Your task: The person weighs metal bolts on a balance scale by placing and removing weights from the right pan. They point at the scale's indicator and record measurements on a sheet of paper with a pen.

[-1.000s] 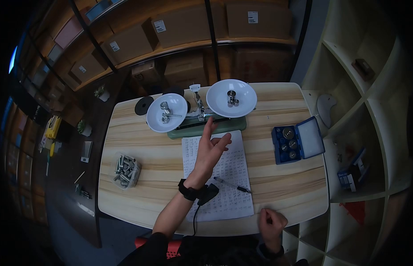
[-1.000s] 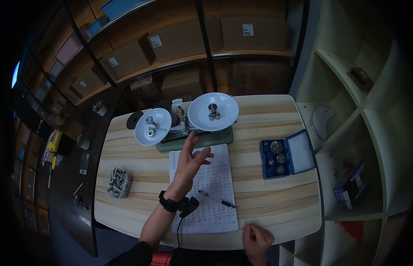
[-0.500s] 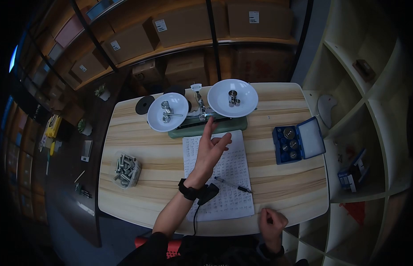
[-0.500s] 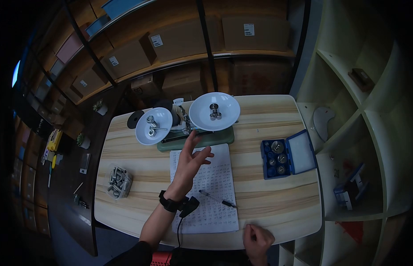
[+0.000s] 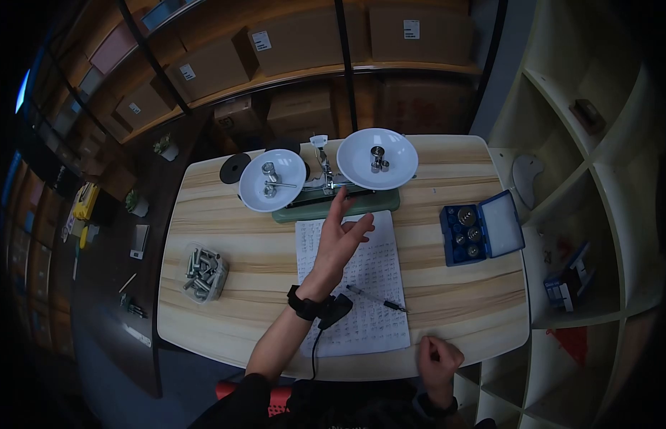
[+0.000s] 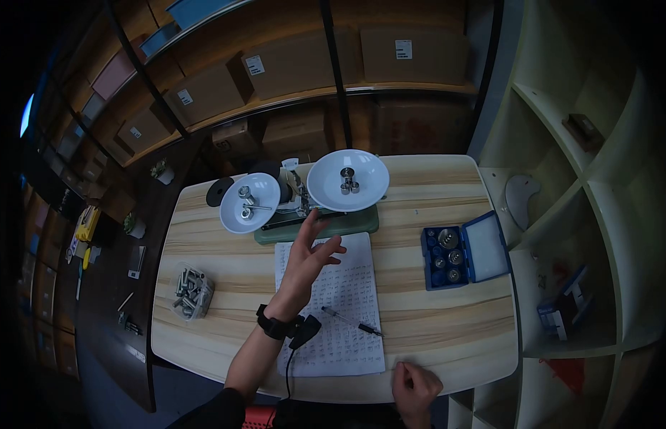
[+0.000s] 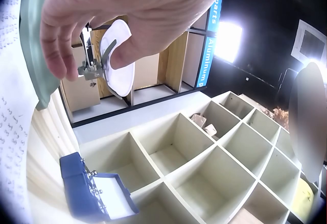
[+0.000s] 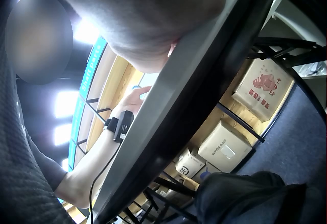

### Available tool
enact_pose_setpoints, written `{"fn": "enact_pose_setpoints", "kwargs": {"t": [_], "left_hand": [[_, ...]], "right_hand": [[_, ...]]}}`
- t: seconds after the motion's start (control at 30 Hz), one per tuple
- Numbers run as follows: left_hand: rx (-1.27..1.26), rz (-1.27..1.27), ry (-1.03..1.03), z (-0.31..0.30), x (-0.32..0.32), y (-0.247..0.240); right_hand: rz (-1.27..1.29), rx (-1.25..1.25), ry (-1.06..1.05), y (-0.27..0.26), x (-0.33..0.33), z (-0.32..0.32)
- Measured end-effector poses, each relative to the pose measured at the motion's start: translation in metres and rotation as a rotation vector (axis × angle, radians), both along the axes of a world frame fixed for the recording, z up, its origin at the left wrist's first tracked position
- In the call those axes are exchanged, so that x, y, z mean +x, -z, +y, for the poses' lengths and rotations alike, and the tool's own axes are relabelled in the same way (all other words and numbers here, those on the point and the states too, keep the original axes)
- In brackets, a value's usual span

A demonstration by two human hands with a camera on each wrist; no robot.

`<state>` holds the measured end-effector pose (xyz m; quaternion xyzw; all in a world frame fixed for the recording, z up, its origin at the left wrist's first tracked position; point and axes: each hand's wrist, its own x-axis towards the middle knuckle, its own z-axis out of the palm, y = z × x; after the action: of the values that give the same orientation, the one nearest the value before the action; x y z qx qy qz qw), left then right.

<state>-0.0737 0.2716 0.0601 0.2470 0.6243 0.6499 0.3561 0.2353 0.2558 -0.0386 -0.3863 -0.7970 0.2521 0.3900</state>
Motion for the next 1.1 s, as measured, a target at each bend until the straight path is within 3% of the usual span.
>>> {"fn": "enact_pose_setpoints", "kwargs": {"t": [1.1], "left_hand": [[0.01,0.019,-0.047,-0.0077,-0.0044,0.0033]], "right_hand": [[0.001,0.008,0.003,-0.0001,-0.0006,0.0007]]}}
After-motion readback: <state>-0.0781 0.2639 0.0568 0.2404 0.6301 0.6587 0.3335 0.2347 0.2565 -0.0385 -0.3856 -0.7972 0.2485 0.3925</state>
